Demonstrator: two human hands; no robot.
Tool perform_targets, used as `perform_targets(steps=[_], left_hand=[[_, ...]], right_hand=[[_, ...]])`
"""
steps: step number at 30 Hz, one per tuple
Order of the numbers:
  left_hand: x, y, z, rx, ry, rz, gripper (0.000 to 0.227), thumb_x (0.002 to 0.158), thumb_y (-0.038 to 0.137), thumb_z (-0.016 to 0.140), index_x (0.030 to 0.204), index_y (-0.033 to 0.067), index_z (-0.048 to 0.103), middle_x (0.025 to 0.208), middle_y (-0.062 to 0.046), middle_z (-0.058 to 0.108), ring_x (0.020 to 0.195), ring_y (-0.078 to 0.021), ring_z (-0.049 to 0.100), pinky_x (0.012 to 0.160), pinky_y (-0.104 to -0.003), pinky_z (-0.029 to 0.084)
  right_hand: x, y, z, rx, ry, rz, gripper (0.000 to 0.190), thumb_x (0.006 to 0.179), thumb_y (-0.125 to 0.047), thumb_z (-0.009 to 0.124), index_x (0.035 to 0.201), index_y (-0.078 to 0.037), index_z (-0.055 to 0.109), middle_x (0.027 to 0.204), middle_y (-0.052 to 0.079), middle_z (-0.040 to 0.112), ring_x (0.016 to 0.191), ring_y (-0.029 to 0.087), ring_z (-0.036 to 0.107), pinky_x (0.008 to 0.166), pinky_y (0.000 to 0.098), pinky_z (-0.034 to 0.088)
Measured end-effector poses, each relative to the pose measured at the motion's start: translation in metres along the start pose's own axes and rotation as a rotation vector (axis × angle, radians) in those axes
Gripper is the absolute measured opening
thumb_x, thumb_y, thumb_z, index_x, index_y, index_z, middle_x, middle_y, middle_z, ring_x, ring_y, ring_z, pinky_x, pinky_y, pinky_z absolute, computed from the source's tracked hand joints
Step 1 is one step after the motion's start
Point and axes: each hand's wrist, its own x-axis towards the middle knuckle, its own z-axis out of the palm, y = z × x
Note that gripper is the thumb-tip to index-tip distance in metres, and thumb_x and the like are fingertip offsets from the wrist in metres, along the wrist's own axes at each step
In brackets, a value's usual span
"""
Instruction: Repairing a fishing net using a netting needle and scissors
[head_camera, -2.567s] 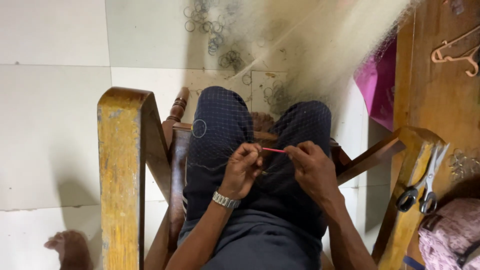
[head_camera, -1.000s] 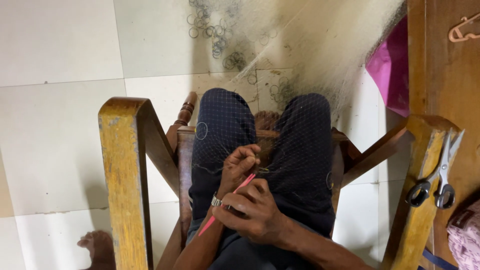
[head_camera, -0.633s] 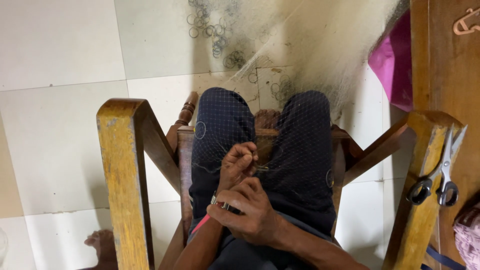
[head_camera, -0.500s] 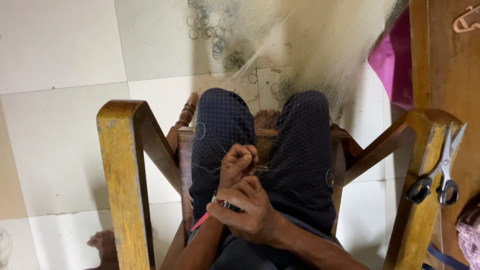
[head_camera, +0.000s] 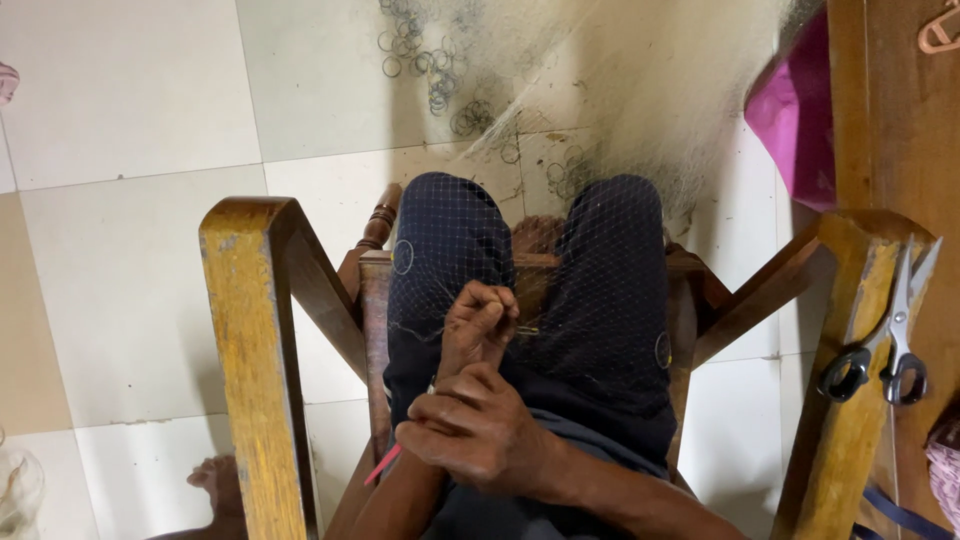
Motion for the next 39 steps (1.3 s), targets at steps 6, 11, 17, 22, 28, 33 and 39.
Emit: perform_targets(steps=[6,11,17,22,28,33,39], left_hand=[[-0.001,0.002,-0.002,0.018,0.011,0.011,0.006,0.089,0.01,0.058,0.087,0.0103,0.053,0.091,-0.009,0.056,0.074,-0.014,0.053,0.051,-0.02,0.04],[0.0,0.004,-0.003,0.029,0.047,-0.038,0.007,0.087,0.01,0.06,0.085,0.0116,0.054,0.091,-0.008,0.057,0.075,-0.0127,0.055,0.054,-0.018,0.042],[0.002,0.005,-0.004,-0.036,-0.001,0.009,0.009,0.087,0.006,0.058,0.082,0.0091,0.051,0.084,-0.011,0.053,0.076,-0.0177,0.049,0.07,-0.028,0.04],[0.003,0.005,-0.003,-0.006,0.025,-0.002,0.008,0.086,0.01,0.06,0.083,0.0097,0.052,0.085,-0.011,0.054,0.069,-0.0147,0.048,0.058,-0.022,0.039],[0.002,-0.004,-0.013,-0.03,0.012,0.02,0.006,0.089,0.008,0.057,0.087,0.0086,0.052,0.09,-0.011,0.055,0.073,-0.0141,0.053,0.046,-0.018,0.041],[0.001,-0.001,-0.009,-0.026,0.039,0.01,0.007,0.088,0.008,0.057,0.085,0.0079,0.051,0.088,-0.011,0.054,0.074,-0.0142,0.052,0.045,-0.018,0.039],[0.0,-0.006,-0.019,-0.028,0.049,0.0,0.005,0.089,0.009,0.058,0.087,0.0105,0.053,0.09,-0.009,0.057,0.074,-0.0149,0.055,0.045,-0.019,0.039]], right_hand=[[-0.007,0.001,0.005,-0.029,-0.043,0.034,0.027,0.097,-0.011,0.037,0.098,-0.003,0.062,0.094,0.012,0.06,0.078,0.024,0.053,0.067,0.0359,0.039],[0.004,-0.006,0.002,-0.038,-0.087,0.054,0.038,0.099,-0.014,0.024,0.1,-0.001,0.06,0.091,0.014,0.055,0.075,0.026,0.047,0.071,0.0408,0.034],[-0.01,0.008,0.008,-0.084,-0.189,0.121,0.036,0.099,-0.02,0.028,0.116,-0.01,0.058,0.105,0.013,0.055,0.074,0.027,0.041,0.07,0.0417,0.031],[0.014,0.001,0.001,-0.154,-0.184,0.051,0.026,0.097,-0.01,0.036,0.103,-0.01,0.061,0.093,0.01,0.053,0.067,0.024,0.043,0.063,0.0381,0.032],[0.013,-0.004,0.014,-0.201,-0.178,-0.005,0.018,0.095,-0.008,0.045,0.096,-0.012,0.062,0.084,0.005,0.051,0.06,0.019,0.042,0.059,0.0339,0.03],[0.01,-0.008,0.017,-0.176,-0.215,-0.005,0.015,0.093,-0.004,0.049,0.096,-0.011,0.061,0.083,0.006,0.051,0.058,0.02,0.042,0.058,0.0349,0.03],[0.004,-0.001,0.023,-0.203,-0.21,-0.002,0.018,0.089,-0.002,0.047,0.094,-0.012,0.061,0.086,0.007,0.052,0.061,0.021,0.043,0.058,0.0349,0.03]])
